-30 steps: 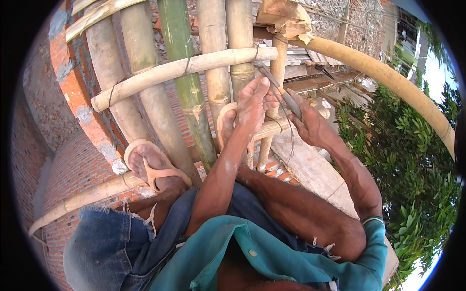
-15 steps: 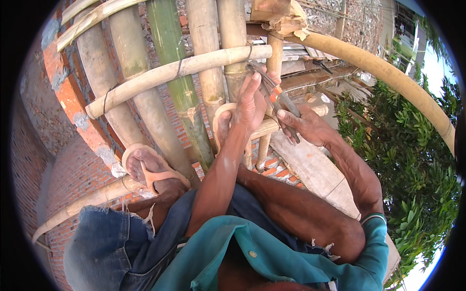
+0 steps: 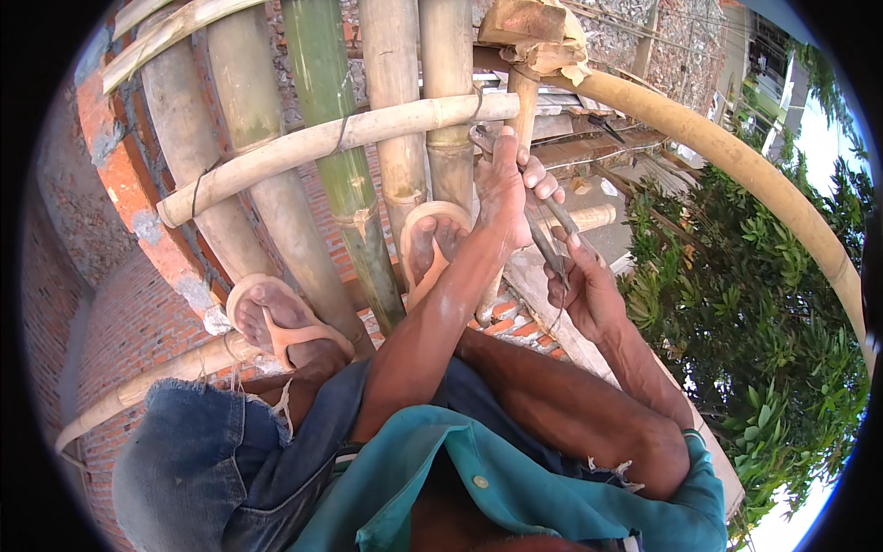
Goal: The person is assembling a bamboo scaffolding structure by tying bamboo poles together using wire and a hammer. They secure the poles by wrapping wire around them and hammering the wire to tighten the connections.
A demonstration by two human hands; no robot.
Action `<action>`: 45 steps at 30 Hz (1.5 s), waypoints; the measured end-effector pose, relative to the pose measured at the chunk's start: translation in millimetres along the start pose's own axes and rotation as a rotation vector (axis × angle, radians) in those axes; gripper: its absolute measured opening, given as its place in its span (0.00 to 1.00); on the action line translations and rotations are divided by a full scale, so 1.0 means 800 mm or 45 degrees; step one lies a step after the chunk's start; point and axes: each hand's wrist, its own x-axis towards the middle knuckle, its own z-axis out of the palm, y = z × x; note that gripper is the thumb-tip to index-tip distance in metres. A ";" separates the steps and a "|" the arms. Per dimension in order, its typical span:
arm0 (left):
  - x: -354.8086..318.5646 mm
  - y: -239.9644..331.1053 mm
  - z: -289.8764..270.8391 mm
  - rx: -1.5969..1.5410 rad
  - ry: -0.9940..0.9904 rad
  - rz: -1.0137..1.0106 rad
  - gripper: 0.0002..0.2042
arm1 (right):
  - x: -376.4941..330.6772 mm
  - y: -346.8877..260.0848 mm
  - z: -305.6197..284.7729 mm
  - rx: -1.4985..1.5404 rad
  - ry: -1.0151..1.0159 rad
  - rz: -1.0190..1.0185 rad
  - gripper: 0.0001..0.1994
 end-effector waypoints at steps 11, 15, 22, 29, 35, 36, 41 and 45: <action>-0.003 0.004 -0.002 -0.058 -0.089 -0.002 0.19 | -0.061 0.013 -0.047 -1.295 0.160 -0.581 0.24; -0.008 0.010 -0.001 -0.206 -0.133 -0.090 0.19 | -0.057 -0.020 -0.033 -1.726 0.184 -0.771 0.23; -0.001 -0.002 0.020 -0.145 0.067 0.031 0.18 | -0.017 -0.023 0.035 -2.462 0.282 -1.309 0.39; 0.000 0.009 0.001 0.397 0.359 0.179 0.15 | 0.046 -0.020 -0.018 -0.805 -0.289 0.168 0.18; -0.004 0.035 -0.006 0.050 -0.063 -0.148 0.18 | 0.058 -0.005 -0.022 -0.849 -0.382 0.208 0.30; -0.004 0.034 -0.003 0.045 -0.055 -0.155 0.17 | 0.053 -0.002 -0.018 -0.907 -0.218 0.057 0.36; 0.002 0.018 0.014 0.248 0.260 0.016 0.17 | 0.012 0.014 0.002 -1.657 0.221 -0.529 0.43; 0.006 0.008 0.016 0.397 0.393 0.111 0.16 | 0.016 0.022 -0.002 -1.790 0.213 -0.639 0.28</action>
